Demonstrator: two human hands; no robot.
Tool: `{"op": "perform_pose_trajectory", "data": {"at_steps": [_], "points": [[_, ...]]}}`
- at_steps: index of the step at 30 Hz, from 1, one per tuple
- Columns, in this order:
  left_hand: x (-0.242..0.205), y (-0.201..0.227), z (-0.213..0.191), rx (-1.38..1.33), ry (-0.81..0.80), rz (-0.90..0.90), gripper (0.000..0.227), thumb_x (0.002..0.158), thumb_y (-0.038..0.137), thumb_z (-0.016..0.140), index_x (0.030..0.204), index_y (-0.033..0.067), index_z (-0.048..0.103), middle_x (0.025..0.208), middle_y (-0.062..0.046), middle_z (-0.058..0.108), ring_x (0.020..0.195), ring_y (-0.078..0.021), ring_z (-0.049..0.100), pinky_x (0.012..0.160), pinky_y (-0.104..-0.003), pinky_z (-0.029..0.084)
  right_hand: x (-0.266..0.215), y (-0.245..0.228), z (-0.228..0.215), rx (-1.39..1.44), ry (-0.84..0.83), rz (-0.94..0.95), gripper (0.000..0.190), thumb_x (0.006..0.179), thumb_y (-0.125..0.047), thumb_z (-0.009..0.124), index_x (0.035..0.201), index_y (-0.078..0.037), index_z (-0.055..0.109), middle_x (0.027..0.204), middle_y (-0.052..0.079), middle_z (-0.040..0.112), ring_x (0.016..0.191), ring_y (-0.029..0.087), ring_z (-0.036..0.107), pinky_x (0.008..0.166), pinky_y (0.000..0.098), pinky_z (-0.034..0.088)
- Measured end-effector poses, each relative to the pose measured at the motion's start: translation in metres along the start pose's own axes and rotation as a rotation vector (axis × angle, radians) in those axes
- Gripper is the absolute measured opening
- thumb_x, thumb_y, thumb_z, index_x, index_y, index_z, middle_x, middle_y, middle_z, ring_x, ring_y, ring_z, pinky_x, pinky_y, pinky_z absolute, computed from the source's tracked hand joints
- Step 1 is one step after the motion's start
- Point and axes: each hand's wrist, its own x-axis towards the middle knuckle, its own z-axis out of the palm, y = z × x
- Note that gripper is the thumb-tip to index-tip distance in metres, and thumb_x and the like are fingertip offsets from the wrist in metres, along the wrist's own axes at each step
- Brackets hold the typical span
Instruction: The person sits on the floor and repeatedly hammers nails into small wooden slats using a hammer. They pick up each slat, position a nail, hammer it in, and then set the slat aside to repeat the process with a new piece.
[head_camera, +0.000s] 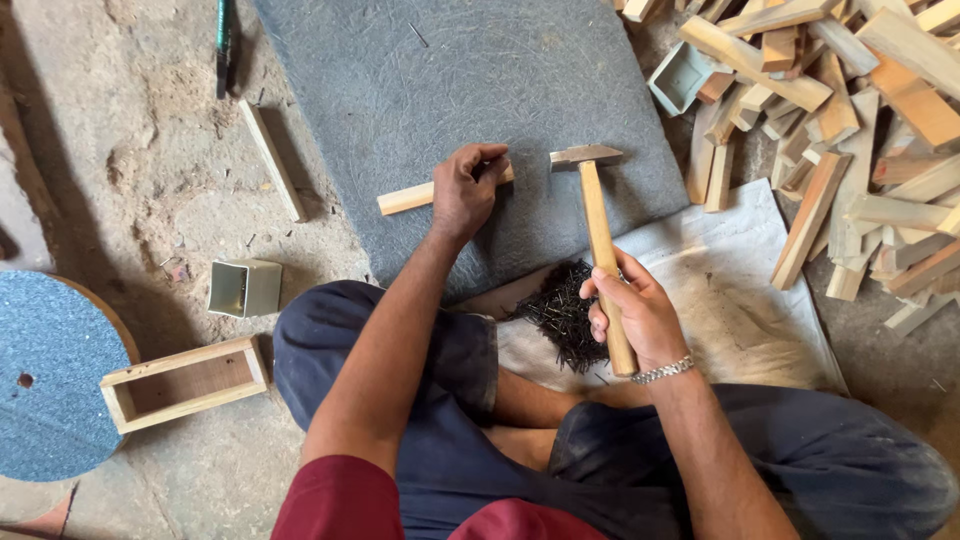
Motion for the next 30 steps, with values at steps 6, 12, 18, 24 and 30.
{"op": "perform_pose_trajectory", "data": {"at_steps": [6,12,18,24,30], "points": [[0.0,0.007,-0.004,-0.016,0.009,0.12,0.018,0.094,0.0,0.069,0.11,0.0075,0.076,0.104,-0.008,0.078,0.094,-0.0182,0.077,0.083,-0.028,0.063,-0.007,-0.01,0.002,0.207,-0.042,0.081,0.04,0.104,-0.022,0.052,0.144,-0.016,0.052,0.092,0.007,0.065,0.058,0.012,0.056,0.047,0.0263,0.047],[0.0,0.004,-0.003,0.112,-0.002,0.158,0.021,0.091,0.002,0.071,0.11,0.0098,0.076,0.105,-0.007,0.077,0.095,-0.022,0.076,0.085,-0.031,0.061,-0.013,-0.013,0.006,0.235,-0.14,0.15,0.046,0.105,-0.027,0.048,0.151,-0.026,0.044,0.094,0.008,0.065,0.058,0.012,0.056,0.048,0.0266,0.048],[0.001,0.002,0.0,0.18,-0.032,0.148,0.018,0.096,0.005,0.069,0.111,0.0116,0.075,0.108,-0.005,0.076,0.096,-0.0203,0.075,0.086,-0.03,0.061,-0.016,-0.015,0.016,0.151,-0.054,0.186,0.051,0.104,-0.025,0.05,0.154,-0.028,0.041,0.089,0.005,0.062,0.058,0.01,0.054,0.048,0.0269,0.047],[-0.007,0.005,-0.003,0.163,0.023,0.246,0.018,0.095,0.008,0.071,0.112,0.0127,0.075,0.107,-0.004,0.075,0.096,-0.0222,0.074,0.085,-0.033,0.06,-0.019,-0.006,0.038,-0.483,0.255,-0.026,0.071,0.098,-0.016,0.06,0.165,-0.02,0.036,0.078,0.011,0.054,0.053,0.018,0.047,0.045,0.0378,0.044],[-0.009,0.002,-0.005,0.192,0.044,0.335,0.027,0.091,0.003,0.07,0.114,0.0164,0.075,0.108,-0.002,0.077,0.098,-0.0231,0.074,0.088,-0.036,0.06,-0.033,-0.018,0.049,-1.085,0.257,-0.517,0.066,0.098,-0.02,0.065,0.157,-0.006,0.041,0.116,0.024,0.073,0.09,0.029,0.077,0.075,0.038,0.06]]}}
